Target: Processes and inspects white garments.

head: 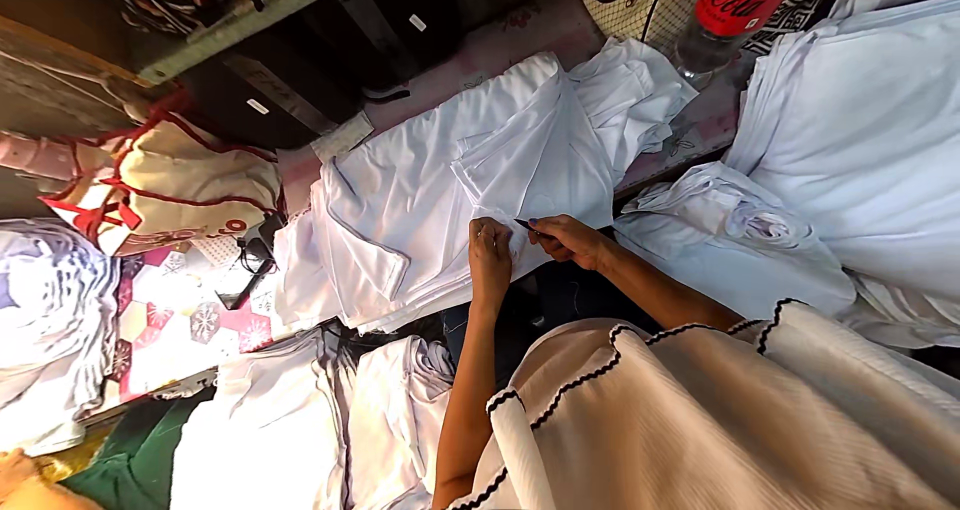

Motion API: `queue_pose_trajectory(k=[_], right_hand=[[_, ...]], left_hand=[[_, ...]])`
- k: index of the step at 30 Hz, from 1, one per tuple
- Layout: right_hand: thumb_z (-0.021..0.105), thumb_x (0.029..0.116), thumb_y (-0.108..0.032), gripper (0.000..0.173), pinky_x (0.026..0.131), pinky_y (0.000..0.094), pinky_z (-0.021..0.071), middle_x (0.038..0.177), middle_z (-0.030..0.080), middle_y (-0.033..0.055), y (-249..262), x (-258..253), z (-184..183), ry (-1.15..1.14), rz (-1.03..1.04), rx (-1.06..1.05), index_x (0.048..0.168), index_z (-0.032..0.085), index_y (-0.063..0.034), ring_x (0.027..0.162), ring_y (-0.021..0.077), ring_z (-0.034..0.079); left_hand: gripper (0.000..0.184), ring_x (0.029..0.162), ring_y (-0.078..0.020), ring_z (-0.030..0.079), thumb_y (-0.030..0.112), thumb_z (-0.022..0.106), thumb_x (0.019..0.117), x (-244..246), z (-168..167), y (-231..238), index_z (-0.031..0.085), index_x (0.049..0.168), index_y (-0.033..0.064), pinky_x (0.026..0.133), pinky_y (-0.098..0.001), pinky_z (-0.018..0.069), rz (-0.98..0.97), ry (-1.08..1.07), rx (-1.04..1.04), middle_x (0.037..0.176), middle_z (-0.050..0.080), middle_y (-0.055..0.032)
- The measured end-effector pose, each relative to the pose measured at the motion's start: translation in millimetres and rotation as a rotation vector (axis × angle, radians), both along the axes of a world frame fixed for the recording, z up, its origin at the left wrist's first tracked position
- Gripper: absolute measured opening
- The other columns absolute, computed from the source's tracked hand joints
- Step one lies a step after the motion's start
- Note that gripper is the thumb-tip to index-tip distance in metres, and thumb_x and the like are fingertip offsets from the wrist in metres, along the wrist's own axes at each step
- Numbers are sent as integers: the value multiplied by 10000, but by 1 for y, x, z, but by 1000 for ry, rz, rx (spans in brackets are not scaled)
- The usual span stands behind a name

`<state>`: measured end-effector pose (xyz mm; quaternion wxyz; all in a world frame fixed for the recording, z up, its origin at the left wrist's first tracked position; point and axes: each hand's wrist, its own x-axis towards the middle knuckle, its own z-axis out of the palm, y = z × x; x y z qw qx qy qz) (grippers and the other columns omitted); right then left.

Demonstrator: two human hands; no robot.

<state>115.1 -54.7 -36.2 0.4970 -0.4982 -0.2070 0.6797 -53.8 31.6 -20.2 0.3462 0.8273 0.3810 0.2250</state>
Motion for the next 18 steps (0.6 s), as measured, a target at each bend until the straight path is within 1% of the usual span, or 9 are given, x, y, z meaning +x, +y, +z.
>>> queue_pose_trajectory(k=[3, 5, 7, 9, 11, 13, 14, 16, 18], right_hand=[[391, 1119, -311, 357, 427, 151, 238, 550, 343, -117, -25, 17, 4, -98, -63, 10, 946, 617, -97, 430, -21, 270], [346, 1124, -316, 373, 442, 143, 264, 577, 368, -124, -45, 30, 7, -144, -116, 31, 963, 609, -106, 450, -28, 294], [267, 1130, -323, 422, 484, 146, 349, 607, 435, -112, -62, 41, 6, -154, -159, 69, 1007, 600, -95, 479, -18, 376], [232, 1122, -309, 438, 584, 194, 479, 709, 534, -70, -76, 51, 1, -157, -188, 114, 1121, 602, -75, 574, 27, 509], [248, 1113, -325, 408, 582, 198, 472, 758, 526, -63, -87, 53, -8, -197, -236, 162, 1211, 568, -91, 596, 35, 507], [329, 1101, -329, 352, 541, 187, 413, 750, 483, -69, -95, 52, -16, -388, -305, 152, 1242, 556, -100, 569, 17, 444], [413, 1090, -286, 316, 559, 218, 409, 761, 488, -35, -99, 51, -21, -547, -343, 133, 1254, 563, -61, 584, 36, 435], [649, 998, -238, 322, 586, 277, 442, 736, 530, 26, -104, 47, -41, -889, -449, 134, 1202, 609, 7, 599, 80, 460], [771, 910, -195, 374, 612, 380, 479, 794, 576, 116, -102, 44, -62, -1158, -489, 138, 1162, 626, 41, 652, 198, 526]], left_hand=[[159, 1069, -369, 653, 30, 604, 988, 3, 50, -12, 702, 975, -95, 967, -510, 525, -131, 361, -48, 1124, 651, -246], [163, 1052, -381, 662, 61, 640, 978, 19, 65, -20, 713, 970, -84, 941, -529, 532, -180, 389, 6, 1079, 672, -241], [182, 1050, -413, 658, 90, 680, 964, 46, 54, -17, 710, 1015, -83, 896, -550, 544, -182, 293, 137, 1081, 665, -255], [278, 1133, -444, 631, 138, 688, 972, 76, 25, -3, 689, 1163, -64, 893, -565, 550, -171, 296, 241, 1217, 632, -273], [230, 1154, -438, 612, 103, 653, 975, 91, -7, 11, 708, 1134, -52, 888, -557, 540, -180, 356, 306, 1236, 618, -262], [133, 1070, -429, 644, 46, 637, 965, 80, -7, 5, 719, 1000, -53, 871, -579, 545, -353, 336, 247, 1112, 657, -252], [127, 1016, -403, 671, 48, 643, 962, 69, 2, -4, 730, 973, -44, 873, -581, 551, -508, 348, 109, 1046, 685, -232], [195, 953, -312, 705, 136, 633, 997, 43, 20, -26, 743, 1003, -25, 913, -529, 548, -880, 464, -231, 981, 729, -181], [278, 926, -313, 706, 213, 600, 1029, 27, 38, -38, 739, 1044, -27, 903, -540, 532, -968, 610, -386, 964, 732, -186]])
